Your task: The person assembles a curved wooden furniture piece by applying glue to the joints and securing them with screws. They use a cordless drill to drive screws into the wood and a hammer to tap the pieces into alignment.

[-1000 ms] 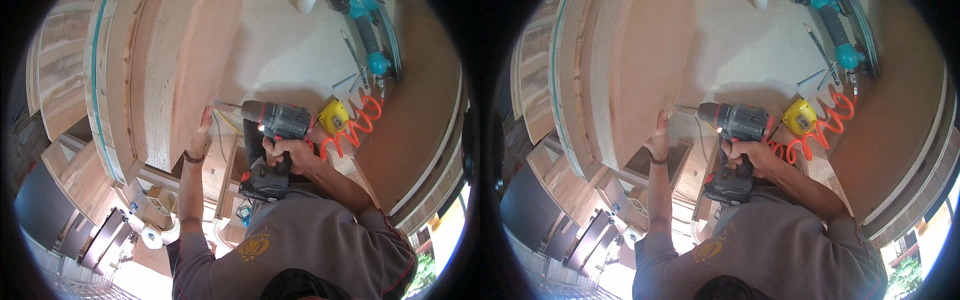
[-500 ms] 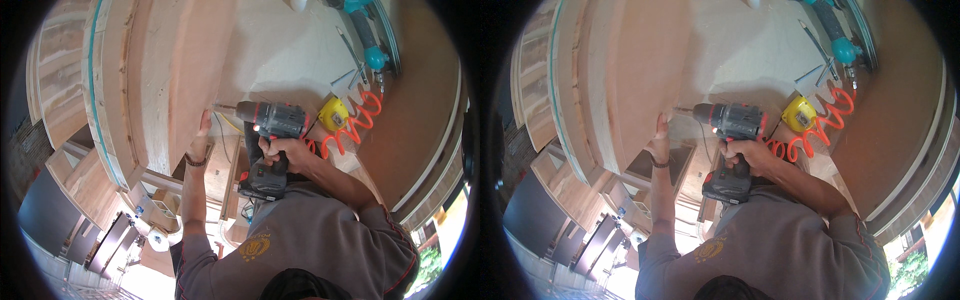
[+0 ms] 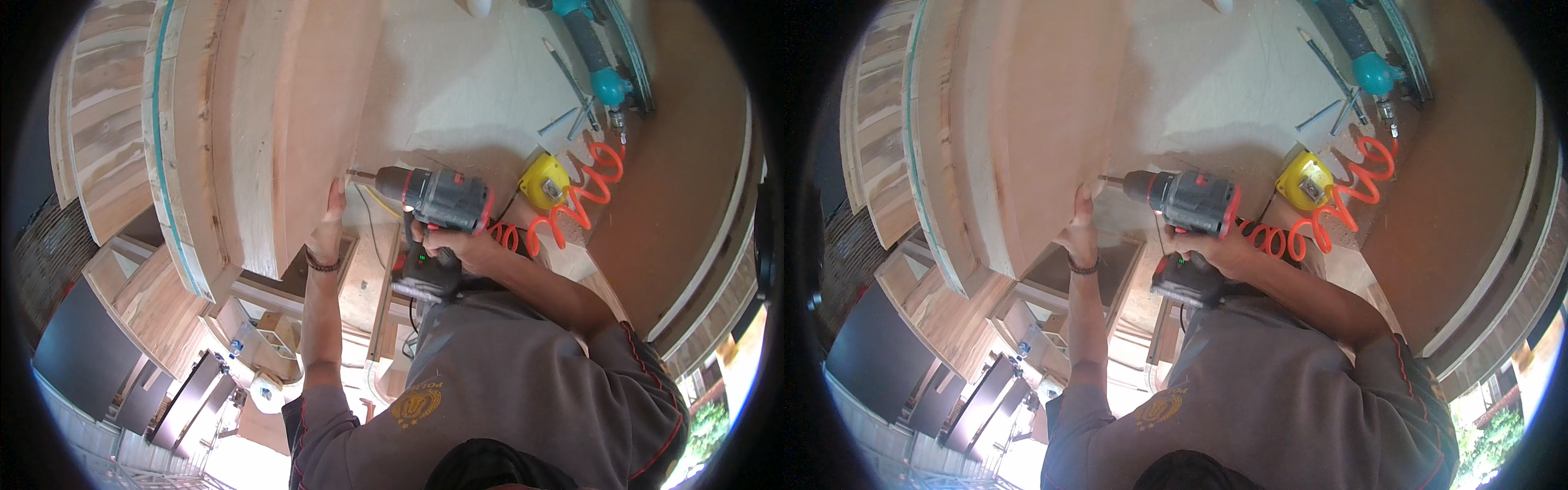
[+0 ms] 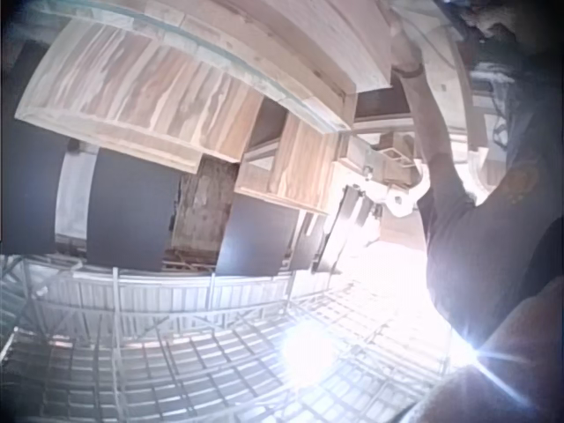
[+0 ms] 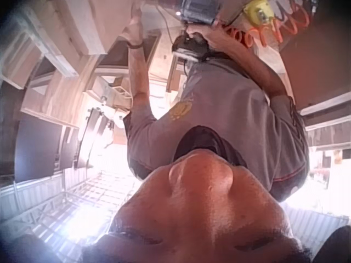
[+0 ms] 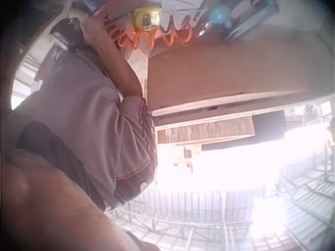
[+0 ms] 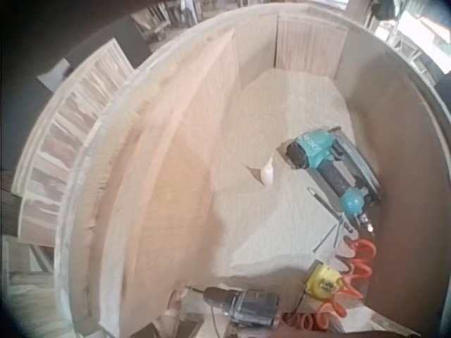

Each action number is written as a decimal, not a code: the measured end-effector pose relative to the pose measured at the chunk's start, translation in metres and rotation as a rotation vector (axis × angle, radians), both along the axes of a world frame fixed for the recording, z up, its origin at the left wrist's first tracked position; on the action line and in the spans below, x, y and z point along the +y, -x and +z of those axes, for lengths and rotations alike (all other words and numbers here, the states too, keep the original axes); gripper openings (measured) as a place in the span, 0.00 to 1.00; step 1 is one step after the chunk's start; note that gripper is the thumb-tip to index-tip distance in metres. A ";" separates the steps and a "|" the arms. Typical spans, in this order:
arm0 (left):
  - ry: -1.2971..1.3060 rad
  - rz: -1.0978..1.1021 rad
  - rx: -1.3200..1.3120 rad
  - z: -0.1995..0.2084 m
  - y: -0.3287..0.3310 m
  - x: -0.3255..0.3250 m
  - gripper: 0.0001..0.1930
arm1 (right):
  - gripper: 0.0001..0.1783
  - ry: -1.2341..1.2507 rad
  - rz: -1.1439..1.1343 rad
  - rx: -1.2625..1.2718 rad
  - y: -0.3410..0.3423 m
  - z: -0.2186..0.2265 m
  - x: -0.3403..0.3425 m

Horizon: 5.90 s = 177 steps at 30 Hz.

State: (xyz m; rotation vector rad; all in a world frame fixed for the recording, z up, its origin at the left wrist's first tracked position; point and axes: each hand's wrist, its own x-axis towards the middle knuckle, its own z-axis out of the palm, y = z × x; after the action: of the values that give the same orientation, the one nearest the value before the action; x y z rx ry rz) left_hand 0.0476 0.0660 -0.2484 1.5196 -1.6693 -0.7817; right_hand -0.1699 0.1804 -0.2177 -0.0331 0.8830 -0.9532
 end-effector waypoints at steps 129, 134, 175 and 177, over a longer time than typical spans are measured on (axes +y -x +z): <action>0.615 0.630 0.461 0.139 0.050 -0.054 0.32 | 0.11 -0.070 0.045 -0.050 -0.004 0.002 -0.001; 0.686 0.648 0.340 0.117 0.051 -0.065 0.34 | 0.11 -0.083 0.051 -0.049 -0.003 -0.024 0.003; -0.396 0.252 1.070 0.144 0.096 0.080 0.15 | 0.15 0.626 0.020 0.576 0.036 0.061 0.084; -0.403 0.226 1.058 0.143 0.099 0.079 0.15 | 0.16 0.614 0.028 0.574 0.038 0.062 0.084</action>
State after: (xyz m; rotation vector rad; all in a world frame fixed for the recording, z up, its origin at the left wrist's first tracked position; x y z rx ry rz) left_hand -0.0512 0.1448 -0.1056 1.1422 -0.5668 -1.5019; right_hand -0.2081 0.2641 -0.1558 -0.8779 1.0708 -1.1812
